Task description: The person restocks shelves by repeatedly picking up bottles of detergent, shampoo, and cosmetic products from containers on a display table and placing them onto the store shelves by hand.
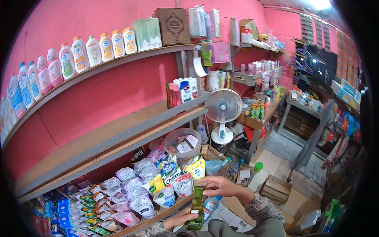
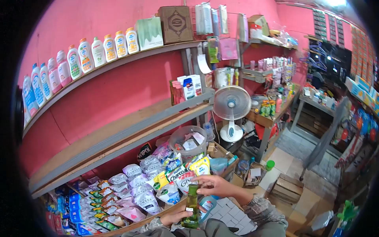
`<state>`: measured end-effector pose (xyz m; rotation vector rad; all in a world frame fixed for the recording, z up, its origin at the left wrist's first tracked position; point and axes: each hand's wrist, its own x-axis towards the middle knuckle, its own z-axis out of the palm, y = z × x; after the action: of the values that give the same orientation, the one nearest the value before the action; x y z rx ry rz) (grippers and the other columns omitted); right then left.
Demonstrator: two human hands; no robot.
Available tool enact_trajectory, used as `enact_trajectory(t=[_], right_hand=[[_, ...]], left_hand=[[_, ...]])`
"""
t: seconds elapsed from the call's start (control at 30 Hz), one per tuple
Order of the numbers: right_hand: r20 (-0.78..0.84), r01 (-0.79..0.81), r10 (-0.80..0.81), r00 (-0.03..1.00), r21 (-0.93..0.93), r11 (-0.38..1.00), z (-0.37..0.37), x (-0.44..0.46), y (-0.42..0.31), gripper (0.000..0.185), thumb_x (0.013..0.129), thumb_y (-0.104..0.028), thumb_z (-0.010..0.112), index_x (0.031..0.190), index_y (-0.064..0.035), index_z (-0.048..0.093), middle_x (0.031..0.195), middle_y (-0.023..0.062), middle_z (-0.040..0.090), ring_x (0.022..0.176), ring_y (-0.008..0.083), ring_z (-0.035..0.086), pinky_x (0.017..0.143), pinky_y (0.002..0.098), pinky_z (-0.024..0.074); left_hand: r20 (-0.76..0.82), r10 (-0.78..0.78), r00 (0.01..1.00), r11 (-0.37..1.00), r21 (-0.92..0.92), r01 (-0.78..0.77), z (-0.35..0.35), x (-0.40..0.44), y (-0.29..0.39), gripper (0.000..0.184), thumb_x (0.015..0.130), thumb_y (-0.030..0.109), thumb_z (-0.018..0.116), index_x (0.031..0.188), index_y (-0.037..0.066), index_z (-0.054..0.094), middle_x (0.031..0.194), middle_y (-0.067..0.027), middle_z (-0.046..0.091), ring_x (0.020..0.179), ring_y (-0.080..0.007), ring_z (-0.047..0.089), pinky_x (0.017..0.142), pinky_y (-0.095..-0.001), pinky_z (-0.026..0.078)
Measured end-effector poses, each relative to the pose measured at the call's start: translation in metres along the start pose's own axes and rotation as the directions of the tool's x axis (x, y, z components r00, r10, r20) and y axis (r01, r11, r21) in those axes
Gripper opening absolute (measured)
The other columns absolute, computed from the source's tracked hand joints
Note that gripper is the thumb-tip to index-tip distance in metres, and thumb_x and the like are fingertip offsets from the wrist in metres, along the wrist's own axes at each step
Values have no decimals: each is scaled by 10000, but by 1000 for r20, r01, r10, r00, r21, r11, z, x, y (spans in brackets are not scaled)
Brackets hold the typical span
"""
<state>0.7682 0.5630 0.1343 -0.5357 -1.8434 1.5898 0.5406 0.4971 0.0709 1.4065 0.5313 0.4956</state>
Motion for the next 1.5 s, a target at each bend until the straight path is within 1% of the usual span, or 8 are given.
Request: enact_trajectory(t=[0.2,0.5,0.63,0.77,0.9,1.1,1.27,1.5], right_hand=[[214,-31,52,975,-99,995,-37,93,-30,367,874,-124,648,1214,-48,532,1041,25,559,908,62,534,764,223,465],[268,190,-49,962,-529,827,-91,135,-103,281,859,-99,645,1126,-63,563,996,53,581,886,100,574,711,255,513],[190,464,-428,884,-484,742,-153,150,-154,274,829,-33,650,1089,-7,564,1027,79,578,934,128,591,753,260,511],[61,695,-749,660,-430,577,-211,193,-197,276,821,85,558,1083,18,504,1051,107,561,962,164,587,783,276,526],[0,708,-822,569,-509,490,-244,255,-220,283,818,38,607,1081,-21,517,1022,57,565,939,124,583,726,234,524],[235,621,-851,469,-773,129,-269,353,-213,246,775,-20,633,1010,-43,564,919,74,577,788,167,600,645,266,497],[277,477,-721,635,-875,83,-279,426,-195,273,756,-105,636,1007,-27,563,892,152,602,816,321,612,726,367,504],[258,404,-485,835,-887,224,-280,490,-154,358,695,-166,654,1029,-46,606,822,167,631,765,312,632,724,367,501]], left_hand=[[-80,123,989,992,4,-123,-58,25,15,425,928,271,482,1272,24,452,1208,-61,494,1135,-147,436,968,-296,351],[-109,280,954,940,234,-249,-119,81,28,725,890,462,524,1387,-16,297,1347,-130,437,1253,-216,403,1048,-373,306],[-319,457,830,889,129,-439,-132,90,23,798,877,622,444,1294,-58,431,1262,-152,513,1173,-234,492,1018,-341,347],[-707,437,556,869,173,-464,-111,108,23,349,909,259,543,1150,6,555,1148,-114,540,1095,-209,504,965,-329,366],[-859,448,245,890,403,-213,-103,121,17,252,800,65,634,1044,32,586,1020,-84,572,990,-167,541,886,-305,420],[-965,219,147,920,154,-360,-78,133,32,280,830,89,601,1100,40,547,1043,-62,510,992,-173,470,872,-286,383],[-985,164,-48,914,170,-368,-71,142,0,278,834,128,588,1089,23,557,1016,-58,500,936,-161,471,821,-277,394],[-998,45,45,913,23,-407,-83,123,17,299,846,155,580,1114,26,554,1049,-82,510,983,-185,482,847,-292,398]])
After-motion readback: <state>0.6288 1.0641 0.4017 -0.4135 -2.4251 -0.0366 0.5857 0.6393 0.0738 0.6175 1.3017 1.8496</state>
